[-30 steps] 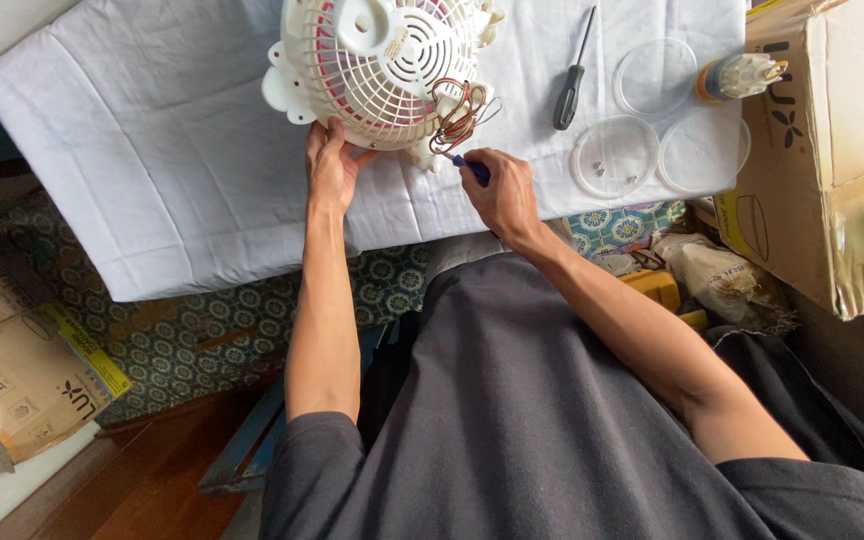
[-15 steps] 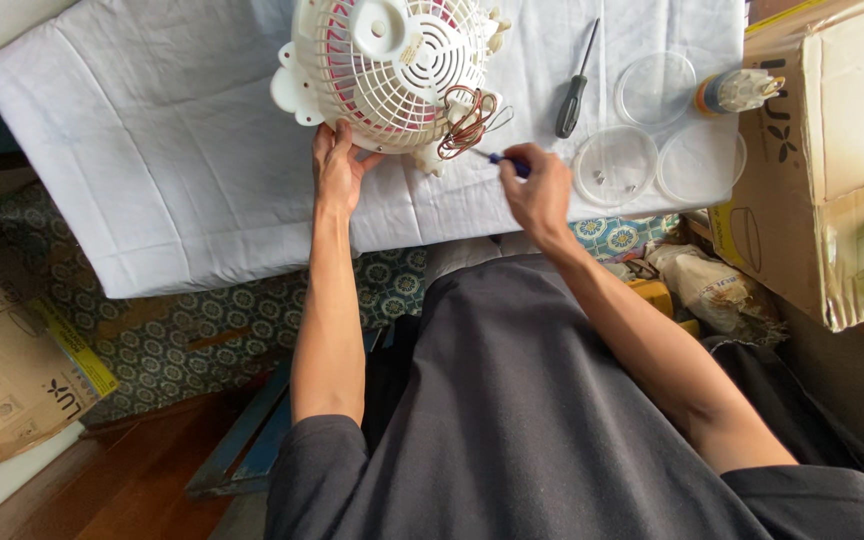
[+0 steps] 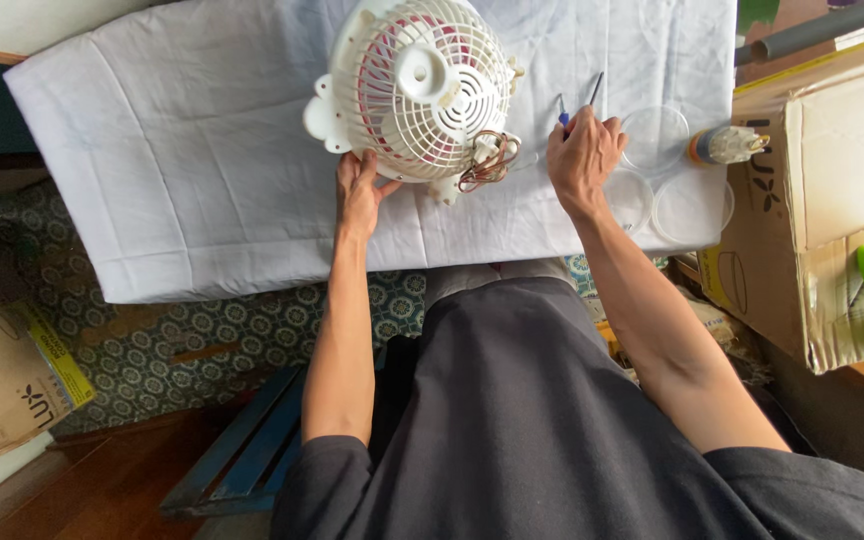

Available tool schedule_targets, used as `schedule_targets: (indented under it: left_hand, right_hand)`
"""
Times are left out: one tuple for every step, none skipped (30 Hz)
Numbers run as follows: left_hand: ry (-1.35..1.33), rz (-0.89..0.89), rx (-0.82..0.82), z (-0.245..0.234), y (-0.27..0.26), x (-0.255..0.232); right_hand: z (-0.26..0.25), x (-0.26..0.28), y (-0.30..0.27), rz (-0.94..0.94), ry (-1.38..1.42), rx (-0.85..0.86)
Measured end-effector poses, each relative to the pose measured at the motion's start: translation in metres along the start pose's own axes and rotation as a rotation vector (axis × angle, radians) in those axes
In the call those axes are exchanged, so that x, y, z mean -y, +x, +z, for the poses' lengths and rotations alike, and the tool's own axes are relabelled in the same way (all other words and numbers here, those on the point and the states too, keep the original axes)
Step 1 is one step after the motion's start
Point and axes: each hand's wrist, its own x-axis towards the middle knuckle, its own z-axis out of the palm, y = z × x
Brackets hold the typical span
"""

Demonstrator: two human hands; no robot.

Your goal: The person uses a screwdriver to remove screws from the back of a small white and pink electric fan. They then detach and set aside several pink decorative plastic pieces from the fan's casing.

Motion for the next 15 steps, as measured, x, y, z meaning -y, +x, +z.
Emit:
schedule_targets:
  left_hand:
    - [0.003, -0.001, -0.007, 0.001, -0.002, 0.0]
    - [0.005, -0.001, -0.014, 0.003, -0.003, -0.001]
    - [0.008, -0.001, -0.021, 0.004, -0.003, -0.002]
    - [0.007, -0.001, -0.016, 0.004, -0.004, -0.002]
    - [0.007, -0.002, -0.01, 0.004, -0.004, -0.003]
    - [0.007, -0.003, -0.005, 0.004, -0.004, -0.004]
    - [-0.002, 0.002, -0.003, 0.005, -0.005, -0.004]
    - [-0.01, 0.007, 0.0, 0.005, -0.005, -0.004]
    - [-0.018, 0.012, 0.003, 0.006, -0.006, -0.003]
    - [-0.015, 0.007, -0.004, 0.006, -0.005, -0.004]
    - [-0.011, 0.001, -0.012, 0.006, -0.005, -0.004]
    - [-0.006, -0.006, -0.02, 0.005, -0.005, -0.004]
    - [-0.006, -0.007, -0.017, 0.005, -0.005, -0.004]
    - [-0.007, -0.009, -0.012, 0.005, -0.005, -0.004]
    - [-0.007, -0.012, -0.008, 0.004, -0.005, -0.004]
  right_hand:
    - [0.003, -0.001, 0.0, -0.026, -0.02, 0.006]
    - [0.005, -0.001, 0.0, -0.053, -0.04, 0.011]
    - [0.007, -0.001, 0.001, -0.079, -0.061, 0.016]
    - [0.008, -0.002, 0.0, -0.106, -0.086, 0.026]
    - [0.009, -0.002, 0.0, -0.133, -0.112, 0.036]
    - [0.01, -0.002, 0.0, -0.159, -0.139, 0.045]
    - [0.011, -0.002, 0.0, -0.168, -0.138, 0.053]
    - [0.011, -0.002, 0.0, -0.176, -0.138, 0.061]
    - [0.012, -0.002, 0.0, -0.184, -0.138, 0.068]
    - [0.012, -0.002, 0.001, -0.198, -0.147, 0.06]
    - [0.013, -0.002, 0.002, -0.211, -0.156, 0.052]
    - [0.014, -0.002, 0.003, -0.222, -0.165, 0.045]
    - [0.015, -0.003, 0.004, -0.219, -0.167, 0.06]
    - [0.016, -0.004, 0.005, -0.214, -0.17, 0.076]
    - [0.017, -0.004, 0.005, -0.21, -0.173, 0.091]
